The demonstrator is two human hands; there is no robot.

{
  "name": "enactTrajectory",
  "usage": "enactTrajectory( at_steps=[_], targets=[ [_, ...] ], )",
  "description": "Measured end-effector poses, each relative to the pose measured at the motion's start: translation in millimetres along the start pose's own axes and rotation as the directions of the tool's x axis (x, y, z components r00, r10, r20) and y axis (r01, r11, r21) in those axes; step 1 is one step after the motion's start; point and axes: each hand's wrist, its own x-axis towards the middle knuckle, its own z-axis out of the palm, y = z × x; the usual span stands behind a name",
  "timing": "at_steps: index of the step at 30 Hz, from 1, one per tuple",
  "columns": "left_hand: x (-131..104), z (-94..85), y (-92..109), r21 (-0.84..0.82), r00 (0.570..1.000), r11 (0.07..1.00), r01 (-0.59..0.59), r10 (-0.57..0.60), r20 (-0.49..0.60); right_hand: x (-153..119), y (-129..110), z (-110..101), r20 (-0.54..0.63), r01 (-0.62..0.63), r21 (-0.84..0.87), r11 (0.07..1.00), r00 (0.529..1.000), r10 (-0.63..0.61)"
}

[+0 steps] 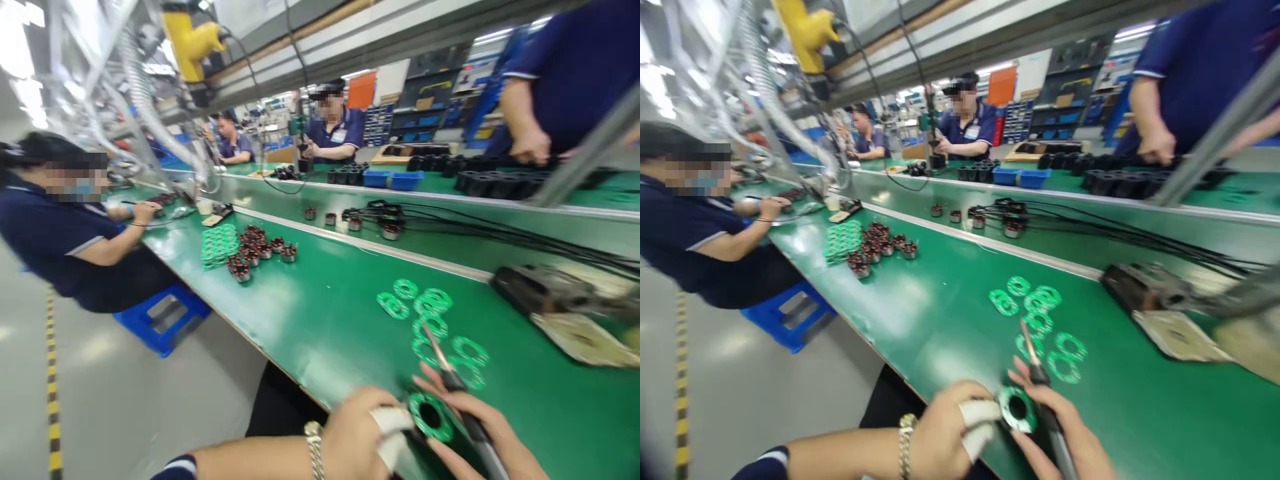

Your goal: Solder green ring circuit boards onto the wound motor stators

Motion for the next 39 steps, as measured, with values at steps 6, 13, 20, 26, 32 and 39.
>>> enactTrajectory(
  at_steps=[6, 13, 20, 26, 32, 39],
  targets=[
    [1.2, -19.0, -1.7, -0.319, 0.982, 0.929, 0.19, -0.185, 0.047, -5.4, -30.9, 1.8, -0.043, -0.011, -0.145, 0.989, 0.999, 0.005],
    [14.8, 4.1, 0.7, -0.2, 0.981, 0.964, 0.177, -0.155, 0.121, -12.8, -40.8, 10.4, -0.078, -0.107, -0.123, 0.987, 0.992, 0.098],
    [23.0, 3.3, -2.0, -0.285, 0.965, 0.933, 0.22, -0.166, 0.202, -3.5, -33.8, -0.8, 0.049, -0.031, 0.004, 1.0, 0.998, 0.03],
    [27.0, -7.7, -5.5, -0.352, 0.932, 0.896, 0.27, -0.152, 0.329, -0.7, -30.7, -7.6, 0.067, -0.101, 0.035, 0.994, 0.993, 0.098],
    [28.3, -8.6, -7.3, -0.404, 0.931, 0.882, 0.243, -0.096, 0.351, -1.2, -30.0, -11.4, 0.083, -0.102, 0.099, 0.99, 0.992, 0.094],
    [24.2, -2.0, -3.4, -0.333, 0.945, 0.902, 0.274, -0.189, 0.265, -7.6, -29.4, -8.6, 0.073, -0.105, 0.064, 0.992, 0.992, 0.1]
  ],
)
